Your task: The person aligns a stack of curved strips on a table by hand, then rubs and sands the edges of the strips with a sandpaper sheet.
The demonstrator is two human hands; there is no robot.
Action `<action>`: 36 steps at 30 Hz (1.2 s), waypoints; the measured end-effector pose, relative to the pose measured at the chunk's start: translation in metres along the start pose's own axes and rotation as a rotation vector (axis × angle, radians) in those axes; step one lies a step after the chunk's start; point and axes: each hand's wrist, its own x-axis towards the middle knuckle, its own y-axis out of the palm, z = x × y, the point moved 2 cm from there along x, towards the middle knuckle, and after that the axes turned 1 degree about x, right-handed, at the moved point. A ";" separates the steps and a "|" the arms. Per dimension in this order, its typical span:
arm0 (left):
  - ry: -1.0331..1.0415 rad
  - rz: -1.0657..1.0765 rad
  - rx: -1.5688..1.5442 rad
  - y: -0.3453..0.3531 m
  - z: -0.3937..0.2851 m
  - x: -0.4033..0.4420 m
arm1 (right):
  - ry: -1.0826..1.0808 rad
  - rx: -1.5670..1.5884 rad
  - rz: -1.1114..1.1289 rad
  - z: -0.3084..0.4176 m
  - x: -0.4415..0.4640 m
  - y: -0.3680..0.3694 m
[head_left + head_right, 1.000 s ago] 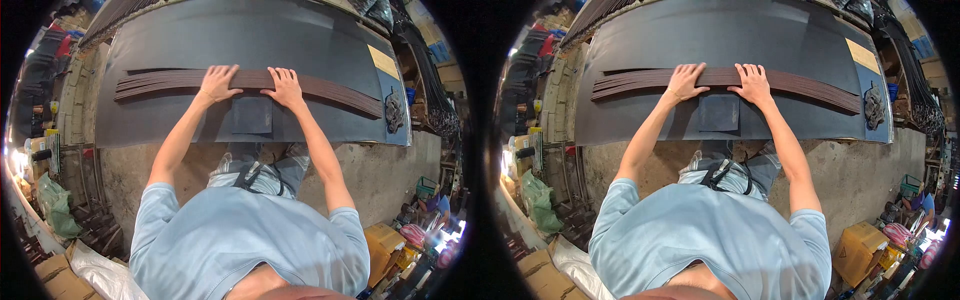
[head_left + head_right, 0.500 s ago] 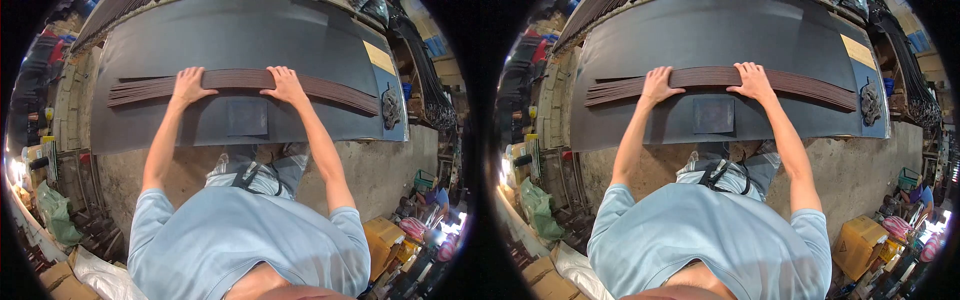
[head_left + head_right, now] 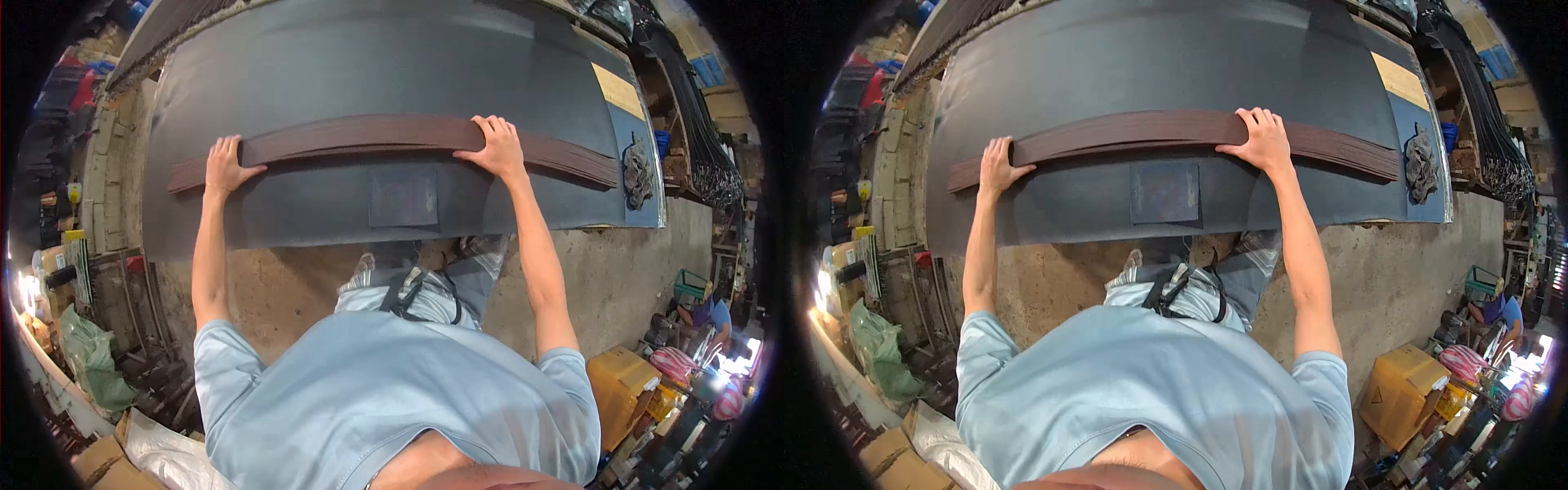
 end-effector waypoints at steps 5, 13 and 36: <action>-0.141 0.139 0.056 -0.009 0.064 -0.039 | 0.011 -0.018 0.022 0.003 0.003 -0.004; -0.312 0.512 0.341 -0.043 0.035 -0.005 | 0.036 0.006 0.092 0.002 0.001 -0.006; 0.317 0.062 -0.171 0.014 -0.277 0.111 | -0.244 -0.046 -0.050 0.032 0.018 0.021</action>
